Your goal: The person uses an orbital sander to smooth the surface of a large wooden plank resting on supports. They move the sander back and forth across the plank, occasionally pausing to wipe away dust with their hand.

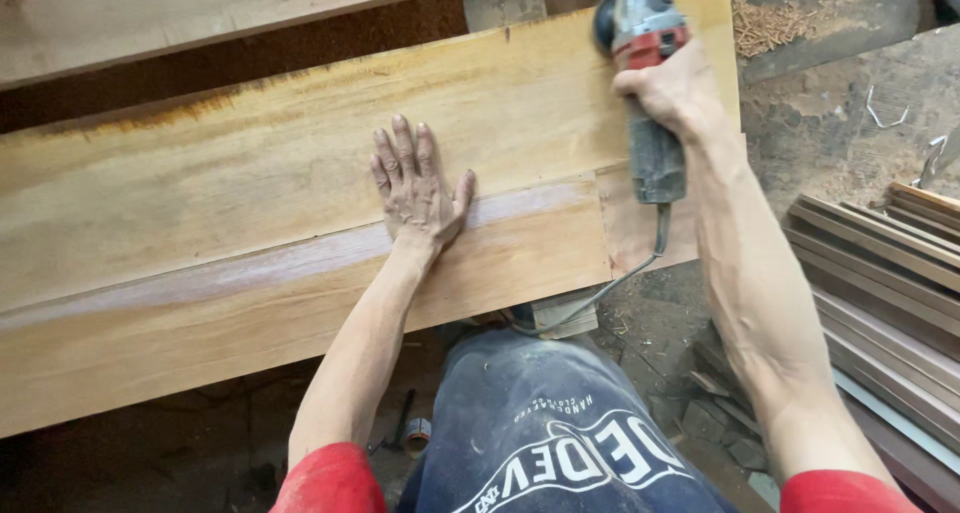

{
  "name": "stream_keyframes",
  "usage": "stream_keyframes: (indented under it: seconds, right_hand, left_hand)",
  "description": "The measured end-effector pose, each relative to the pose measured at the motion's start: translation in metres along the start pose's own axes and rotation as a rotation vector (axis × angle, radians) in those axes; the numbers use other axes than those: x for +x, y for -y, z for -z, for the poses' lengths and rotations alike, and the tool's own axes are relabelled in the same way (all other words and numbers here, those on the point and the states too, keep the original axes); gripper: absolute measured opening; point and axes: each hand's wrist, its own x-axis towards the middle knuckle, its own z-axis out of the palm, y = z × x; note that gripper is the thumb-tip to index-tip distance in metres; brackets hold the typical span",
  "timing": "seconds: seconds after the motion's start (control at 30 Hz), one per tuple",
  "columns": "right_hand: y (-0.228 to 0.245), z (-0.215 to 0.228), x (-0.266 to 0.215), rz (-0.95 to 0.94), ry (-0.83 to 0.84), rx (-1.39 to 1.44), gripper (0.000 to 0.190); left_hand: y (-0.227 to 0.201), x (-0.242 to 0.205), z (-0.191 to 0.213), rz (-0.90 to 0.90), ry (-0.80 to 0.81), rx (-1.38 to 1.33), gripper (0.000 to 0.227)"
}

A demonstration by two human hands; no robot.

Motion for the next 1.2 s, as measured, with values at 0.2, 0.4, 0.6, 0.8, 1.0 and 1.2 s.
stream_keyframes:
  seconds: [0.2,0.4,0.6,0.8,1.0,1.2]
  right_hand:
    - [0.104,-0.104,-0.031,0.135,0.126,-0.132,0.093]
    - [0.150,-0.130,-0.047,0.122,0.192,-0.172,0.088]
    - [0.066,-0.060,0.006,0.170,-0.009,-0.053,0.083]
    - [-0.033,0.030,0.052,0.048,-0.102,0.002,0.068]
    - [-0.087,0.071,0.086,-0.002,-0.167,0.147,0.062]
    - [-0.090,0.073,0.077,-0.004,-0.206,0.129,0.065]
  left_hand:
    - [0.001,0.000,0.002,-0.041,-0.062,-0.017,0.098]
    - [-0.001,0.001,0.009,0.004,-0.026,-0.070,0.095]
    - [0.000,0.001,0.005,-0.001,-0.022,-0.024,0.096]
    - [-0.002,0.001,0.005,-0.029,-0.029,0.010,0.096]
    - [-0.005,0.000,0.008,-0.013,-0.023,-0.008,0.095]
    - [-0.002,0.002,0.007,-0.010,-0.036,-0.011,0.095]
